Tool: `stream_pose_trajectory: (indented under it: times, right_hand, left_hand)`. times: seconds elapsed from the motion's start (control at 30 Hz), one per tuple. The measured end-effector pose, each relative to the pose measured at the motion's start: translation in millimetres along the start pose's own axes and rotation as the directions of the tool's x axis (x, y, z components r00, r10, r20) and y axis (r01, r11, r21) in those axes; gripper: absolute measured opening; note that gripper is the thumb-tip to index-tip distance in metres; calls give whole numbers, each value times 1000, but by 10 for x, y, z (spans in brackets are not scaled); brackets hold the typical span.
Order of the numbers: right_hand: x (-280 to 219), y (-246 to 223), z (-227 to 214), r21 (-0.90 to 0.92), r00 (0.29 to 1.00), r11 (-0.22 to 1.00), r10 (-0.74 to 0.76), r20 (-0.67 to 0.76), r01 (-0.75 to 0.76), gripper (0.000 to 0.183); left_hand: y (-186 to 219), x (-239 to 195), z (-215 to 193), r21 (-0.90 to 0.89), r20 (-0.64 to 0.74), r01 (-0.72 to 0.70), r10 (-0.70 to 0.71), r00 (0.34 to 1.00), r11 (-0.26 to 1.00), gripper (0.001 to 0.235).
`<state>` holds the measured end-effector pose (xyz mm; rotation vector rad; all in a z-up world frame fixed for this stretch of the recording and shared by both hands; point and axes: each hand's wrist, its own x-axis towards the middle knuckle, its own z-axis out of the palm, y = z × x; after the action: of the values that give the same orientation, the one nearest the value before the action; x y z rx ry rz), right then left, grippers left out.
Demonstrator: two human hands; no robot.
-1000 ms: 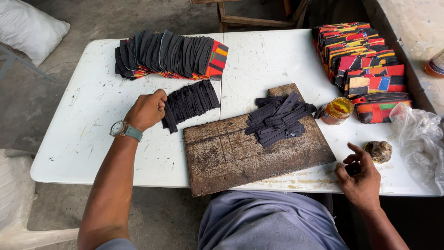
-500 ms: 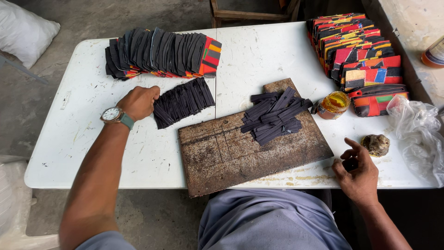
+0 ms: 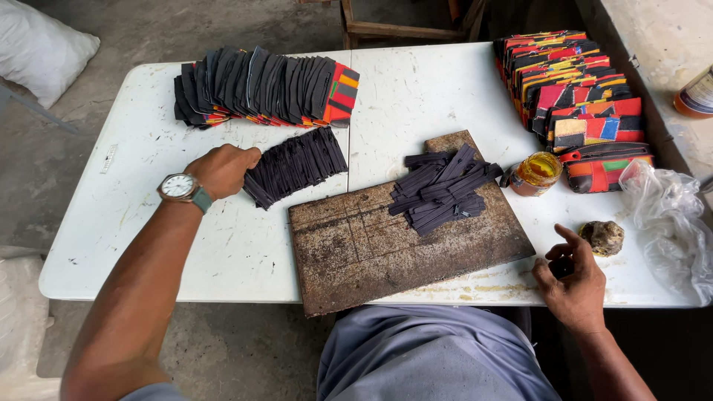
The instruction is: The person repeatedly applies a yellow adhesive from a jar onto small black fabric strips using a finger, then places each strip onto a wooden board. The process is repeated multiple times across the clip.
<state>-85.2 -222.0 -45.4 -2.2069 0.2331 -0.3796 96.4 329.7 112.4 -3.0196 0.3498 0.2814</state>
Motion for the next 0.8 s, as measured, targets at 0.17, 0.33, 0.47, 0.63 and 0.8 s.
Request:
stream_pose_trajectory:
  times: [0.17,0.33,0.47,0.63,0.8]
  right_hand:
    - [0,55,16,10,1000,1000,5,-8,-5,68]
    - [-5,39,8,36,1000,999,0,-11,0,69]
    - [-11,-3,1,55,1000,998,6,-4,-6,71]
    - [-2,28,0,28,1000,999,20,5,-20,70]
    - [6,35,7,35,1000,999,4,5,-5,70]
  left_hand:
    - [169,-535,-236,-173,-53,-17,8,999,985,21]
    - [238,-758,-230,-224,-2,-49,50,999,973,19]
    - [205,-468,68,-221,-92,-99,80,993,970,17]
    - [21,7,337,-194,-149,-58,29,988,979,15]
    - [-83,278,391,-160,-162,-17,-9,987,987,22]
